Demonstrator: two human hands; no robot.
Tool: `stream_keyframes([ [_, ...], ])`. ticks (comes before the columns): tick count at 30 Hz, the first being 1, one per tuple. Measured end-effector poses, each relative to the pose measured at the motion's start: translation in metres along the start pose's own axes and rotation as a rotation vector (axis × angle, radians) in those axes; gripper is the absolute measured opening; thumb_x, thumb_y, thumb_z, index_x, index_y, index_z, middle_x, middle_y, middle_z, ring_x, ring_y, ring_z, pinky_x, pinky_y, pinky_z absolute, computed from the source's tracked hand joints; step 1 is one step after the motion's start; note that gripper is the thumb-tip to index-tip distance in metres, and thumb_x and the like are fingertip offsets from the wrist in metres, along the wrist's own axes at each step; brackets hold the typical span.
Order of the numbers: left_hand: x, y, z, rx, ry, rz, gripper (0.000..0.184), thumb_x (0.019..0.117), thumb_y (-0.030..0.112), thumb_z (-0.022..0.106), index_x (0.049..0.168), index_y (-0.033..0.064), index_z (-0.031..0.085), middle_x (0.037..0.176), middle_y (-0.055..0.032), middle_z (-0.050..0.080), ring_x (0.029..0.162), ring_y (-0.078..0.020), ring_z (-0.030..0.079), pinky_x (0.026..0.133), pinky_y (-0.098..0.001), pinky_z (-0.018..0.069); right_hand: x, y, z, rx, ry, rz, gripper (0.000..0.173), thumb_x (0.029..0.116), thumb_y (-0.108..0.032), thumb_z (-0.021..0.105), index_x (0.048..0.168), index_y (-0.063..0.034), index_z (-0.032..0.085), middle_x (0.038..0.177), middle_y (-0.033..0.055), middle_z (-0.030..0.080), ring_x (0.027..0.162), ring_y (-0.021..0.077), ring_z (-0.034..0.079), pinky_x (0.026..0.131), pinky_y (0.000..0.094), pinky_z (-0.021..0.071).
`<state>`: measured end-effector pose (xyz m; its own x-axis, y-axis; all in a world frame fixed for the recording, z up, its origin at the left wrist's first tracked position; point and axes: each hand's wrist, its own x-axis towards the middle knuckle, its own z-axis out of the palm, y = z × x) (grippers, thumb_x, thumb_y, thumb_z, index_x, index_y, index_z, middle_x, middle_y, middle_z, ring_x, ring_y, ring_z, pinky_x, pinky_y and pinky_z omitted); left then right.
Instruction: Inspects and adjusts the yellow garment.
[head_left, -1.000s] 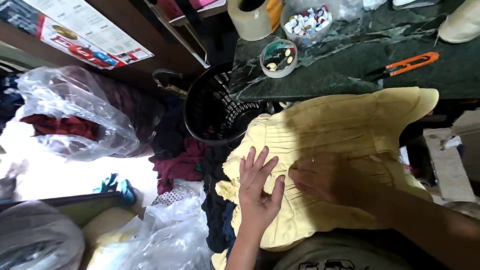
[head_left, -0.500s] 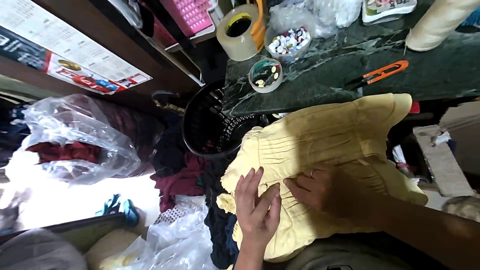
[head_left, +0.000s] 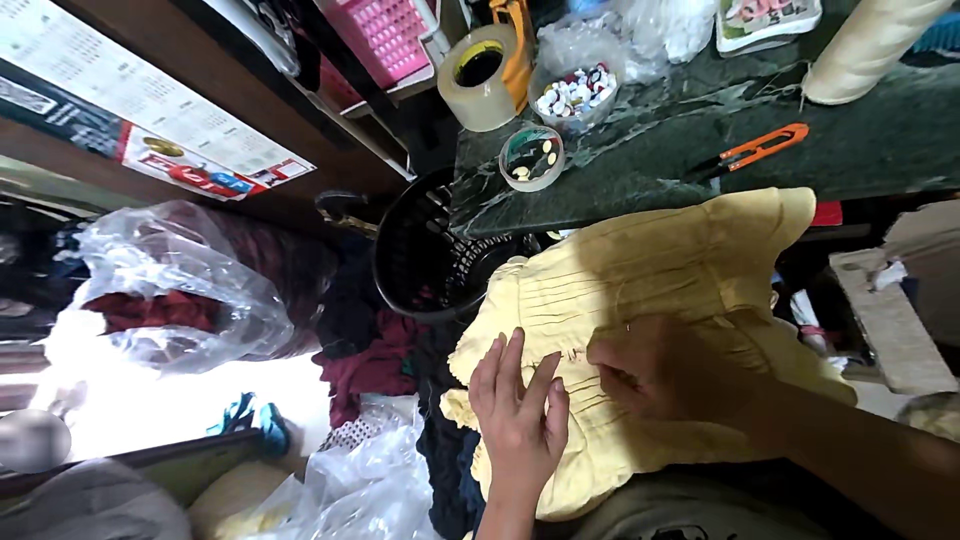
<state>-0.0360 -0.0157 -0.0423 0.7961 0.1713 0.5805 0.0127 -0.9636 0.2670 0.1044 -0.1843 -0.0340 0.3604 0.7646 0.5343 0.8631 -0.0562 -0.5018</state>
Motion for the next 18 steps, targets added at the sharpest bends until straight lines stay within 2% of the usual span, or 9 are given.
stream_keyframes([
  [1,0.001,0.0,-0.001,0.005,-0.003,0.002,0.032,0.1058,0.036,0.046,0.112,0.0232,0.075,0.142,-0.0128,0.06,0.142,-0.0303,0.045,0.117,-0.0474,0.0286,0.0,-0.002,0.0,-0.098,-0.005,-0.007,0.021,0.0937,-0.018,0.051,0.086,-0.0073,0.067,0.069,0.0062,0.063,0.059,0.0212,0.064,0.051,0.0363,0.0492],
  [3,0.003,0.001,-0.002,0.029,-0.03,0.0,0.035,0.1062,0.037,0.043,0.117,0.0254,0.075,0.147,-0.0134,0.057,0.144,-0.0317,0.042,0.118,-0.0491,0.0266,0.0,-0.007,0.003,-0.292,0.028,0.03,0.028,0.0962,-0.018,0.05,0.098,-0.0034,0.073,0.074,0.0097,0.07,0.065,0.0268,0.069,0.056,0.0394,0.054],
  [5,0.005,0.002,-0.003,0.07,-0.081,-0.01,0.04,0.1072,0.039,0.039,0.125,0.0284,0.072,0.152,-0.0138,0.052,0.146,-0.0339,0.039,0.118,-0.0514,0.0257,0.002,-0.007,0.007,-0.394,0.059,0.081,0.03,0.0983,-0.016,0.048,0.107,-0.0041,0.074,0.075,0.0097,0.071,0.066,0.0279,0.069,0.057,0.0393,0.0536],
  [7,0.01,0.004,-0.005,0.125,-0.141,-0.02,0.045,0.108,0.042,0.033,0.131,0.0293,0.07,0.155,-0.0155,0.048,0.147,-0.0373,0.038,0.118,-0.0559,0.0246,0.006,-0.007,0.008,-0.4,0.015,0.11,0.027,0.0966,-0.013,0.05,0.11,-0.0036,0.072,0.076,0.0097,0.07,0.065,0.0277,0.069,0.058,0.0393,0.0541],
  [9,0.016,0.007,-0.008,0.177,-0.209,-0.027,0.049,0.1086,0.042,0.028,0.136,0.0284,0.067,0.158,-0.0163,0.044,0.148,-0.0404,0.035,0.118,-0.0603,0.0229,0.011,-0.008,0.005,-0.344,-0.07,0.161,0.022,0.0929,-0.01,0.056,0.107,-0.002,0.071,0.072,0.0102,0.067,0.062,0.028,0.067,0.056,0.0413,0.0543],
  [11,0.022,0.009,-0.01,0.23,-0.27,-0.015,0.051,0.1089,0.04,0.025,0.139,0.0256,0.064,0.16,-0.0162,0.041,0.149,-0.042,0.034,0.117,-0.0635,0.0226,0.021,-0.013,-0.007,-0.264,-0.239,0.275,0.018,0.0969,-0.013,0.059,0.106,-0.0029,0.07,0.071,0.0108,0.066,0.063,0.0295,0.068,0.057,0.0453,0.0554],
  [14,0.031,0.006,-0.011,0.236,-0.308,0.013,0.05,0.1085,0.036,0.026,0.135,0.0219,0.066,0.16,-0.0139,0.042,0.149,-0.04,0.035,0.117,-0.0646,0.0238,0.035,-0.018,-0.026,-0.156,-0.482,0.407,0.017,0.1037,-0.019,0.056,0.106,-0.0056,0.066,0.076,0.0118,0.065,0.073,0.0319,0.069,0.065,0.0492,0.0543],
  [17,0.047,0.001,-0.018,0.049,-0.368,-0.016,0.048,0.1082,0.036,0.028,0.125,0.0239,0.071,0.16,-0.0091,0.043,0.152,-0.0397,0.029,0.117,-0.0665,0.0206,0.035,-0.015,-0.034,-0.035,-0.357,0.351,0.019,0.1036,-0.018,0.055,0.099,-0.0056,0.068,0.073,0.0108,0.065,0.07,0.0293,0.068,0.062,0.0489,0.0544],
  [18,0.053,0.0,-0.023,-0.072,-0.42,-0.05,0.048,0.1082,0.037,0.029,0.12,0.0238,0.073,0.159,-0.0074,0.044,0.153,-0.0391,0.025,0.117,-0.0671,0.018,0.034,-0.014,-0.038,0.013,-0.304,0.317,0.022,0.1037,-0.021,0.053,0.096,-0.0069,0.068,0.069,0.0074,0.061,0.065,0.0245,0.065,0.058,0.0447,0.0523],
])
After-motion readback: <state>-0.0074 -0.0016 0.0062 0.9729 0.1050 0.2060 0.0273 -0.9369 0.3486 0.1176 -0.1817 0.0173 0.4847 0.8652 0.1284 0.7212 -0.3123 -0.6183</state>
